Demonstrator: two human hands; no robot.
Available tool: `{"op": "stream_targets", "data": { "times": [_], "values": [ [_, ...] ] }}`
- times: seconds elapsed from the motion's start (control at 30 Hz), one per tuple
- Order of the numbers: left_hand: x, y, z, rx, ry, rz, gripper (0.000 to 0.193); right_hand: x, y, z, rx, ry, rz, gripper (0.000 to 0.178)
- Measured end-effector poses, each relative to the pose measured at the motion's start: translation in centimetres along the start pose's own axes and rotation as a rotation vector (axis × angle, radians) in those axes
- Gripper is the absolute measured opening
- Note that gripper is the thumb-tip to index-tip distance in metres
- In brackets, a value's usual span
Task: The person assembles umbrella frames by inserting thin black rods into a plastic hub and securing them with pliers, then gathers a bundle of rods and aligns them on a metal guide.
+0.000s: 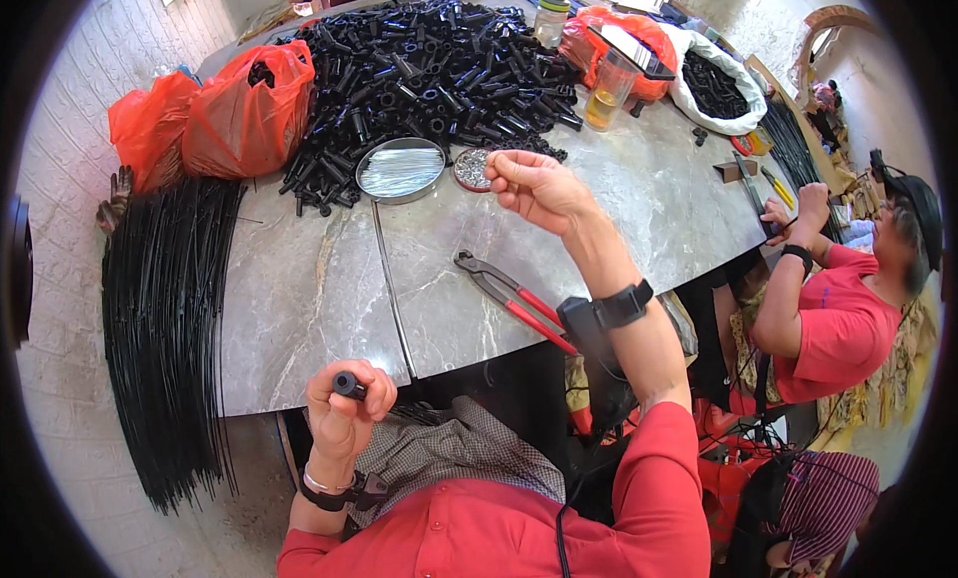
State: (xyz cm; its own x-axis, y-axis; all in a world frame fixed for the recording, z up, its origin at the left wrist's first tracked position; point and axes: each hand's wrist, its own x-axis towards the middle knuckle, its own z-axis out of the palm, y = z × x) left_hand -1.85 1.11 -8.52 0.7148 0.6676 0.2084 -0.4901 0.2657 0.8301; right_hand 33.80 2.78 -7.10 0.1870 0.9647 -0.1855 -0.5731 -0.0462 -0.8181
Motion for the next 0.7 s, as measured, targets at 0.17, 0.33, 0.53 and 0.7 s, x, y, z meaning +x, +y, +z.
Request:
{"op": "stream_targets", "data": {
  "times": [0.17, 0.33, 0.53, 0.7],
  "values": [
    [-1.0, -0.3, 0.8, -0.002, 0.008, 0.025, 0.047, -5.7, 1.1, 3.2, 0.065, -0.068, -0.032, 0.015],
    [-2.4, 0.1, 1.5, 0.004, 0.002, 0.075, 0.046, -10.9, 3.8, 5.4, 0.041, 0.006, -0.036, 0.016],
    [-4.0, 0.5, 1.7, 0.005, 0.05, 0.15, 0.044, -13.6, 8.2, 6.1, -0.204, 0.102, -0.109, 0.016],
    [-5.2, 1.2, 1.6, 0.022, 0.066, 0.224, 0.041, -15.0, 8.6, 8.0, -0.392, 0.1, -0.15, 0.017]
  ]
}}
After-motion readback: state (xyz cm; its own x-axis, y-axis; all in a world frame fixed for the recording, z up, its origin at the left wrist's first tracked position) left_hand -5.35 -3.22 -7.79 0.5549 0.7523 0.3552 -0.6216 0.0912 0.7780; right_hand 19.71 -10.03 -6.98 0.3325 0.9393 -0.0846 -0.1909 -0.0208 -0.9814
